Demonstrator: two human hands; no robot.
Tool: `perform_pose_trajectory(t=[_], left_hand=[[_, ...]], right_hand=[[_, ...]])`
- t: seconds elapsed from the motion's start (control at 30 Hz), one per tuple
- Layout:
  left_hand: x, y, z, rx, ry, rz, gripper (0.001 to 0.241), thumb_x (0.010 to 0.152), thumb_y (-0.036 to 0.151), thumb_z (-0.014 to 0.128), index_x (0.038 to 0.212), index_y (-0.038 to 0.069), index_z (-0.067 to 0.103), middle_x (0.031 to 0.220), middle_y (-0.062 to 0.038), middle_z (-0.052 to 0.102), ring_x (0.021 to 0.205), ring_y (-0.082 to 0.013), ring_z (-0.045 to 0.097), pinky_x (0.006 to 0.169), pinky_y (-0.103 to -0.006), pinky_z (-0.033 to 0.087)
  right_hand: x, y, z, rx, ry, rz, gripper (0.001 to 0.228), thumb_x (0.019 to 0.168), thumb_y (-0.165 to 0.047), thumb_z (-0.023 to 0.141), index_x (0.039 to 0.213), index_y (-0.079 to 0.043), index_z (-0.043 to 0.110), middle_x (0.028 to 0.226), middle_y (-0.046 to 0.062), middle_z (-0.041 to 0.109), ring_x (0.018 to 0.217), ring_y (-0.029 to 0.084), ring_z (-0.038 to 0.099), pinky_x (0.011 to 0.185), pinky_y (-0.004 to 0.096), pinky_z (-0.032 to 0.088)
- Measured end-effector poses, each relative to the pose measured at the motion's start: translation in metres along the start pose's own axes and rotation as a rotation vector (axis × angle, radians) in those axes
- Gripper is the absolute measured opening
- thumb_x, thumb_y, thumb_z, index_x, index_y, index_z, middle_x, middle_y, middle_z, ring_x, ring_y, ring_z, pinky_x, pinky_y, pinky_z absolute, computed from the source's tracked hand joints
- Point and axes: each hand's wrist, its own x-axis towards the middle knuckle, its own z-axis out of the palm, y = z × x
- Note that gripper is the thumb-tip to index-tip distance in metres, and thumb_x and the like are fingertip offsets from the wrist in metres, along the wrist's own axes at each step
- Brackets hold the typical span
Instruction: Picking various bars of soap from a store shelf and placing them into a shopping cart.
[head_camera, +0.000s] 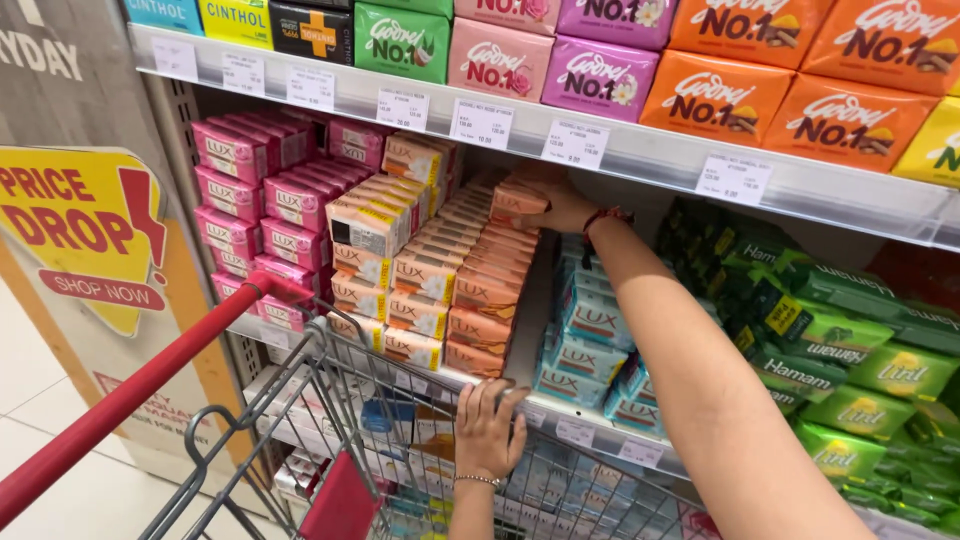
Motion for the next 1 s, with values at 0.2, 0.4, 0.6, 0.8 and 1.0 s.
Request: perform_pose_trajectory(t=[0.2, 0.4, 0.6, 0.8, 1.0], left_hand=[[-0.001, -0.002, 0.0, 0.015, -0.029, -0.003, 0.032, 0.096, 0.031, 0.053, 0.126, 0.023, 0.063, 0.129, -0.006, 0.057, 0.131, -0.028, 0.047, 0.118, -0.0498, 0.027], [-0.006, -0.007, 0.005, 0.043, -0.068, -0.003, 0.034, 0.096, 0.034, 0.052, 0.127, 0.024, 0.062, 0.128, -0.006, 0.056, 0.131, -0.0276, 0.046, 0.118, -0.0502, 0.026], [-0.004, -0.005, 0.003, 0.033, -0.052, -0.009, 0.033, 0.097, 0.034, 0.051, 0.127, 0.024, 0.062, 0.128, -0.004, 0.056, 0.131, -0.0262, 0.046, 0.119, -0.0497, 0.026], [-0.003, -0.002, -0.001, 0.036, -0.058, -0.014, 0.033, 0.097, 0.034, 0.051, 0.127, 0.024, 0.062, 0.129, -0.003, 0.056, 0.131, -0.0258, 0.046, 0.119, -0.0493, 0.026], [0.001, 0.0, -0.005, 0.022, -0.079, -0.021, 0.034, 0.096, 0.031, 0.051, 0.126, 0.022, 0.063, 0.128, -0.006, 0.056, 0.13, -0.0281, 0.046, 0.119, -0.0502, 0.025]], right_hand=[[0.018, 0.048, 0.012, -0.106, -0.01, 0.17, 0.097, 0.084, -0.056, 0.072, 0.163, -0.023, 0.027, 0.161, 0.014, 0.04, 0.151, 0.032, 0.035, 0.123, 0.042, 0.031], [0.03, 0.058, 0.005, -0.151, -0.011, 0.105, 0.091, 0.084, -0.052, 0.073, 0.159, -0.022, 0.032, 0.164, 0.011, 0.036, 0.152, 0.033, 0.03, 0.124, 0.043, 0.027], [0.038, 0.078, 0.013, -0.196, 0.044, 0.087, 0.096, 0.082, -0.046, 0.078, 0.161, -0.021, 0.03, 0.165, 0.013, 0.032, 0.153, 0.035, 0.022, 0.125, 0.043, 0.021], [0.031, 0.05, 0.008, -0.308, 0.062, 0.126, 0.097, 0.079, -0.047, 0.077, 0.16, -0.022, 0.031, 0.164, 0.012, 0.032, 0.152, 0.033, 0.028, 0.124, 0.042, 0.027], [-0.006, -0.067, -0.021, -0.522, -0.019, 0.493, 0.079, 0.091, -0.061, 0.061, 0.158, -0.028, 0.035, 0.159, 0.016, 0.034, 0.145, 0.035, 0.037, 0.117, 0.045, 0.036]])
